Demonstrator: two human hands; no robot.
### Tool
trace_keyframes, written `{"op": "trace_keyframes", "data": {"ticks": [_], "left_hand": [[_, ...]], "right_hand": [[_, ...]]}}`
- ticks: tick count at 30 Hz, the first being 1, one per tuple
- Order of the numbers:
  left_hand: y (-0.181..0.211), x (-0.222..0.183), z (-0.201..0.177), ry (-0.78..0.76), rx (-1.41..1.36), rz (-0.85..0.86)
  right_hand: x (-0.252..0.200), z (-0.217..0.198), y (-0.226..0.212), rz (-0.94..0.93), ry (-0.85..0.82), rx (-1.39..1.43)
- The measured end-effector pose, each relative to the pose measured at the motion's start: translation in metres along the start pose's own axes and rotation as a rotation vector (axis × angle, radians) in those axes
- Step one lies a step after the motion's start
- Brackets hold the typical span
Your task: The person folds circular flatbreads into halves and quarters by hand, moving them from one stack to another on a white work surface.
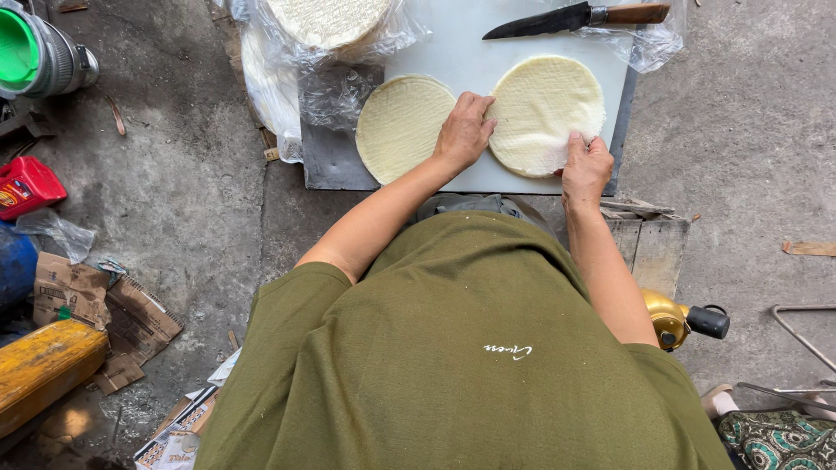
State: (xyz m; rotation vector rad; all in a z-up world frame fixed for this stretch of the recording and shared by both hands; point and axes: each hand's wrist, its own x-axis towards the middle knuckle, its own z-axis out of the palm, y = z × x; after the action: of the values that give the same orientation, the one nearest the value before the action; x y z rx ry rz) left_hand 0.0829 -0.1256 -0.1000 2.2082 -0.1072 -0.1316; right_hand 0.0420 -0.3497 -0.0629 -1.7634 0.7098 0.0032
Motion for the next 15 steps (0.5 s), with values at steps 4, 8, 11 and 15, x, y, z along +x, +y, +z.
{"op": "trace_keyframes", "data": {"ticks": [4,8,11,15], "left_hand": [[-0.007,-0.003,-0.007,-0.078,-0.007,-0.088],[-0.034,-0.037,-0.051,0.200,0.194,0.026],[-0.056,-0.074,-0.089,0.361,0.351,-0.165],[-0.071,-0.104,-0.114,0.498,0.368,-0.266]], "right_hand": [[-0.001,-0.001,-0.011,-0.034,-0.035,-0.095],[-0.009,-0.011,-0.017,-0.038,-0.053,-0.434],[-0.014,-0.023,-0.015,-0.359,0.051,-0.658],[-0.028,-0.025,-0.011,-0.752,0.054,-0.785]]}}
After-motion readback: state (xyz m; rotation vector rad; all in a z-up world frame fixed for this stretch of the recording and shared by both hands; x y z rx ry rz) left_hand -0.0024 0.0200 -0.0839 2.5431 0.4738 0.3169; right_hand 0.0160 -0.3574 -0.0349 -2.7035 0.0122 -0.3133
